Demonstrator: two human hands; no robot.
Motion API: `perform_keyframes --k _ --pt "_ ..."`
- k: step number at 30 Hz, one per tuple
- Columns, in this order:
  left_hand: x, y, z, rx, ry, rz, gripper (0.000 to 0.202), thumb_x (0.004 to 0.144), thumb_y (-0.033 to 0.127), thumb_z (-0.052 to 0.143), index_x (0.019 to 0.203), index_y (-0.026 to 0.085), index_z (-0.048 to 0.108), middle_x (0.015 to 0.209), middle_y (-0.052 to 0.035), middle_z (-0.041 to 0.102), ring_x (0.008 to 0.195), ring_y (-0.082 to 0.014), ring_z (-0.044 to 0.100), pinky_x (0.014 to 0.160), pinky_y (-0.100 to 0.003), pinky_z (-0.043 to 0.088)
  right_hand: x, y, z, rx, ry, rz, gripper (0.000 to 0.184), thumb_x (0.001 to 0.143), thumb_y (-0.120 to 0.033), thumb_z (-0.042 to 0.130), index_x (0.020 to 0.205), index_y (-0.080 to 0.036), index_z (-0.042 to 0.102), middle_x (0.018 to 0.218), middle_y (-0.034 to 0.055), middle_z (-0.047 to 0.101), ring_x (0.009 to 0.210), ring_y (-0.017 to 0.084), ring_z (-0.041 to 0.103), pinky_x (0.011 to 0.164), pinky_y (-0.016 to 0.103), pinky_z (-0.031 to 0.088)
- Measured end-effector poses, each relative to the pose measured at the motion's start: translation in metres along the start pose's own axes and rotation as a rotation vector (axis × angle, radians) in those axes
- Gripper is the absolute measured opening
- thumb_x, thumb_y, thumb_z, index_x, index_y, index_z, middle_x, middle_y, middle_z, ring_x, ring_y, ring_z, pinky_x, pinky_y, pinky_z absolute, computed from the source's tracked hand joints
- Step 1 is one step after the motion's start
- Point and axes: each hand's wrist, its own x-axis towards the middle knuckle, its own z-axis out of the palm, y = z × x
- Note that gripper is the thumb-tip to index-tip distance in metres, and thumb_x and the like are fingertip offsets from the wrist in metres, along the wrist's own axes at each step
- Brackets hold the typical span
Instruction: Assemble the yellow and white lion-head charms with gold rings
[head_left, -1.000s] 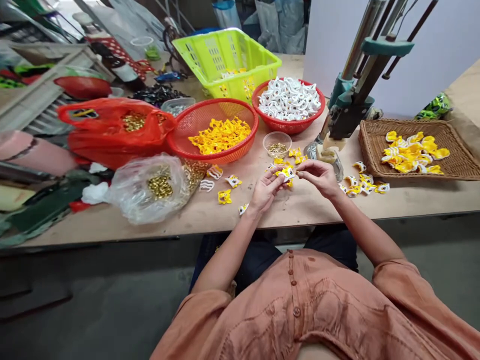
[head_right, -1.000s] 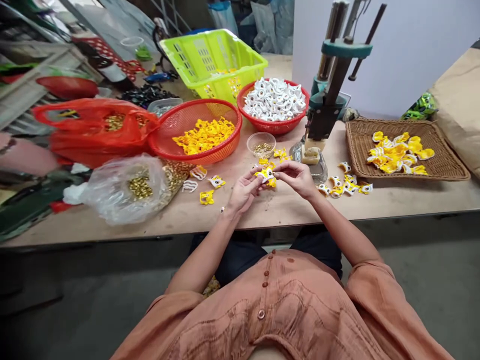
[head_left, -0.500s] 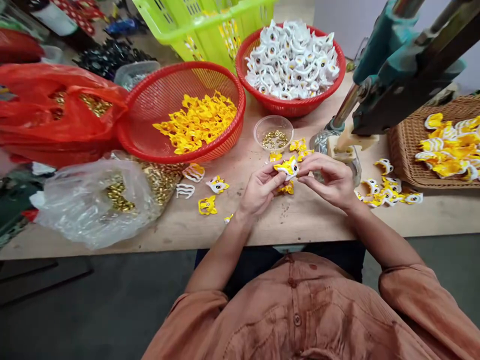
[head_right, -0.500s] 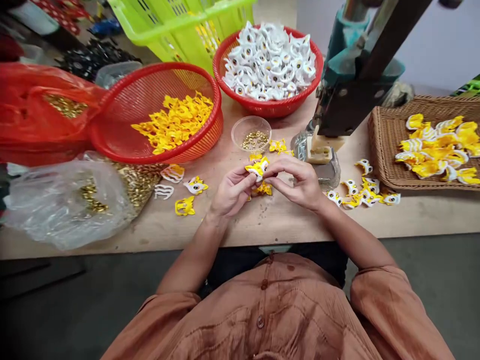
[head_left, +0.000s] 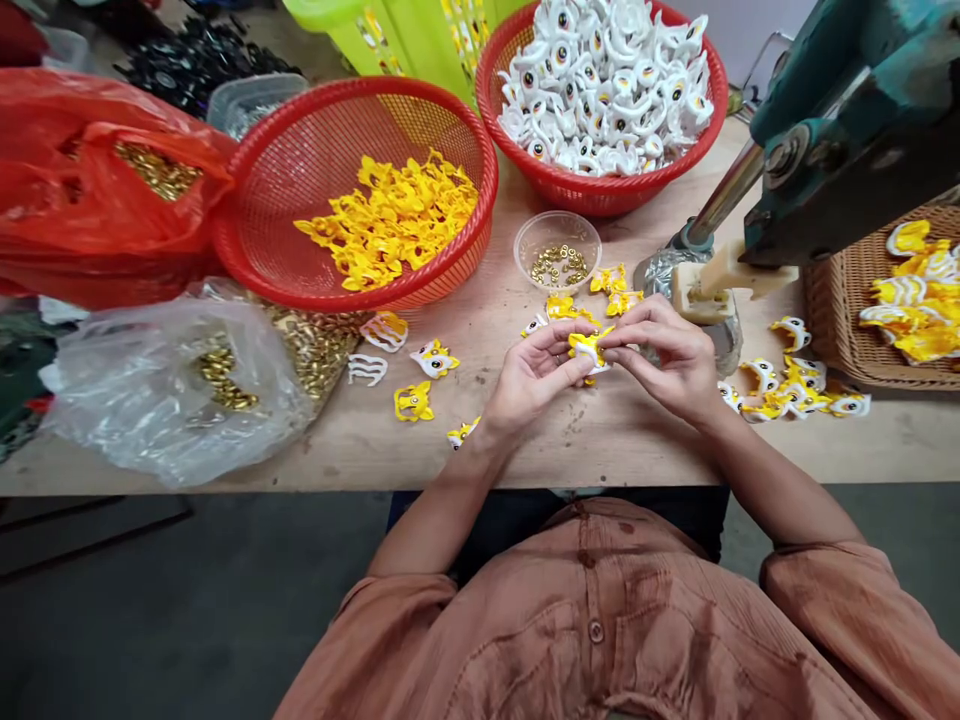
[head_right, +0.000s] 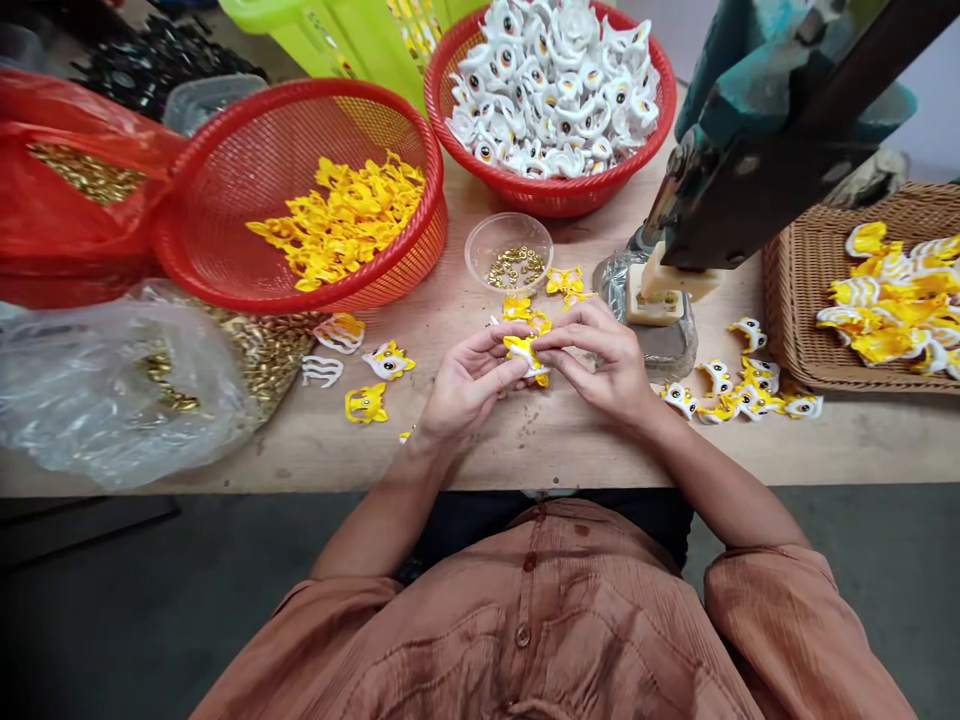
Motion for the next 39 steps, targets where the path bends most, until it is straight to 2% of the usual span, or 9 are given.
perform_keyframes --k 3,5,10,14,24,30,36,39 --pt "-0.001 -0.001 0.001 -0.014 0.006 0.003 0.039 0.077 0.032 0.093 0.112 0.021 0.078 0.108 -0.0045 0.078 0.083 -0.0145 0.074 0.069 -0.023 0.062 -0.001 0.003 0.004 0.060 0.032 0.048 0.009 0.095 -0.031 0.078 0.102 -0.032 0.084 0.090 0.0031 0.072 0.087 0.019 0.068 0.077 0.038 0.057" --pt "-0.001 -0.001 0.002 -0.015 0.016 0.015 0.040 0.077 0.032 0.093 0.112 0.021 0.077 0.105 -0.0046 0.078 0.083 -0.0150 0.074 0.071 -0.024 0.063 -0.002 0.004 0.006 0.030 0.056 0.029 0.011 0.095 -0.029 0.077 0.103 -0.032 0.083 0.091 0.0034 0.072 0.087 0.019 0.068 0.077 0.038 0.057" --pt "-0.003 -0.004 0.004 0.006 0.085 0.071 0.042 0.076 0.032 0.094 0.112 0.020 0.076 0.108 -0.0054 0.078 0.090 -0.0158 0.075 0.076 -0.024 0.064 -0.004 0.003 0.007 -0.224 0.114 -0.202 0.021 0.094 -0.020 0.075 0.111 -0.032 0.079 0.092 0.0037 0.071 0.085 0.020 0.063 0.078 0.041 0.054" --pt "-0.004 -0.005 0.003 0.025 0.086 0.071 0.042 0.078 0.031 0.093 0.115 0.020 0.076 0.111 -0.0064 0.079 0.091 -0.0159 0.075 0.077 -0.025 0.065 -0.005 0.005 0.009 -0.274 0.114 -0.312 0.031 0.095 -0.015 0.072 0.121 -0.032 0.074 0.095 0.0042 0.070 0.086 0.020 0.063 0.079 0.041 0.055" --pt "-0.004 -0.006 -0.003 0.042 0.067 0.082 0.038 0.083 0.030 0.089 0.119 0.022 0.077 0.109 -0.0063 0.080 0.091 -0.0176 0.077 0.083 -0.030 0.068 -0.006 0.006 0.012 -0.215 0.139 -0.283 0.035 0.095 -0.015 0.071 0.126 -0.033 0.073 0.097 0.0047 0.072 0.087 0.021 0.065 0.080 0.042 0.056" --pt "-0.004 -0.006 -0.002 0.088 0.089 0.090 0.040 0.082 0.033 0.090 0.118 0.021 0.076 0.107 -0.0068 0.080 0.090 -0.0184 0.078 0.083 -0.031 0.068 -0.007 0.010 0.013 -0.220 0.147 -0.259 0.026 0.096 -0.018 0.071 0.116 -0.033 0.075 0.096 0.0034 0.072 0.088 0.021 0.065 0.080 0.042 0.055" --pt "-0.004 -0.006 0.001 0.084 0.085 0.146 0.036 0.083 0.029 0.089 0.116 0.022 0.077 0.109 -0.0059 0.080 0.096 -0.0163 0.077 0.084 -0.026 0.066 -0.007 0.011 0.014 -0.288 0.131 -0.373 0.030 0.096 -0.014 0.069 0.121 -0.031 0.072 0.097 0.0041 0.072 0.087 0.020 0.063 0.080 0.041 0.055" --pt "-0.004 -0.006 0.001 0.106 0.082 0.158 0.037 0.084 0.030 0.089 0.117 0.020 0.077 0.110 -0.0070 0.080 0.095 -0.0161 0.076 0.082 -0.026 0.066 -0.008 0.013 0.015 -0.301 0.146 -0.358 0.027 0.097 -0.016 0.068 0.119 -0.031 0.072 0.096 0.0037 0.072 0.085 0.020 0.063 0.080 0.042 0.054"
